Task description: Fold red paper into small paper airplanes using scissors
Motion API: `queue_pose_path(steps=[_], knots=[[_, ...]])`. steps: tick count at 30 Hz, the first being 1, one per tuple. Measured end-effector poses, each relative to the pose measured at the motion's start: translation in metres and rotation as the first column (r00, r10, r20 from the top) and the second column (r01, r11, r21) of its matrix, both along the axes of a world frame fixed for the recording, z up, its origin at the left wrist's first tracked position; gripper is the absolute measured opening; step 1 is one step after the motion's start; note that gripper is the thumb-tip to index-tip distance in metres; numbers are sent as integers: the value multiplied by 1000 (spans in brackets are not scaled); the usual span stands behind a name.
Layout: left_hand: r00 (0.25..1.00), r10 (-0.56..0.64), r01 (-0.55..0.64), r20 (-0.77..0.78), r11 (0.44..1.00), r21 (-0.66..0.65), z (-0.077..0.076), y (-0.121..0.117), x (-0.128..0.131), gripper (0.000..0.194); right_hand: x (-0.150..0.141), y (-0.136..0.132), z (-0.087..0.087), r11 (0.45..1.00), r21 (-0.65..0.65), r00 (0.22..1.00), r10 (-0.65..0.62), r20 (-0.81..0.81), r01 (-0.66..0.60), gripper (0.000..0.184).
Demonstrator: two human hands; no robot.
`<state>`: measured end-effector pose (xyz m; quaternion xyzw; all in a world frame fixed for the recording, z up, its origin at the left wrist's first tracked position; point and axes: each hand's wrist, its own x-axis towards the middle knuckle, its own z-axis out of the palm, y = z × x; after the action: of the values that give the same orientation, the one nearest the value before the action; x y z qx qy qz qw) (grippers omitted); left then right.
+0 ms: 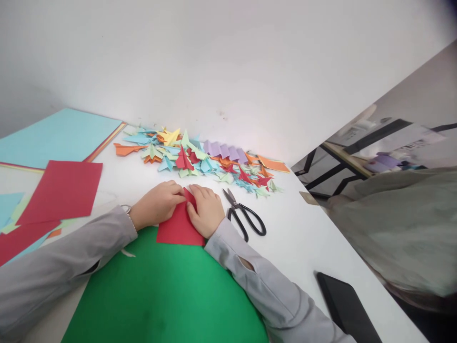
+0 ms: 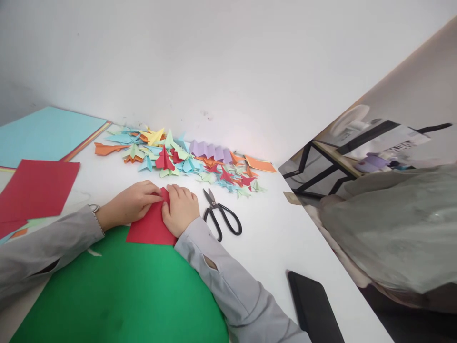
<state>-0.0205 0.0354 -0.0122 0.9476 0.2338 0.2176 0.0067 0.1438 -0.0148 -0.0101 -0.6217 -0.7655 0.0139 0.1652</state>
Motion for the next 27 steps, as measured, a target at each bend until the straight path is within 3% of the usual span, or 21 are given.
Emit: queue_pose_path(steps=[4,6,12,22,27], knots=[[999,-32,32,12,999,1,-2,2,-1,32,1,-1,0,961,50,963,-271,7,270,29],[999,-43,43,22,999,7,-3,3,-1,32,1,-2,-1,949,74,951,-308,29,305,26],[1000,-23,23,-10,999,31,-7,3,-1,30,2,0,-7,960,133,968,-252,16,247,25],[981,101,-85,-166,992,98,3,-5,2,27,6,4,-13,965,174,981,-192,-40,196,20],[975,122,-105,-183,989,102,3,-6,2,27,6,3,-14,966,249,998,-66,-3,64,13]])
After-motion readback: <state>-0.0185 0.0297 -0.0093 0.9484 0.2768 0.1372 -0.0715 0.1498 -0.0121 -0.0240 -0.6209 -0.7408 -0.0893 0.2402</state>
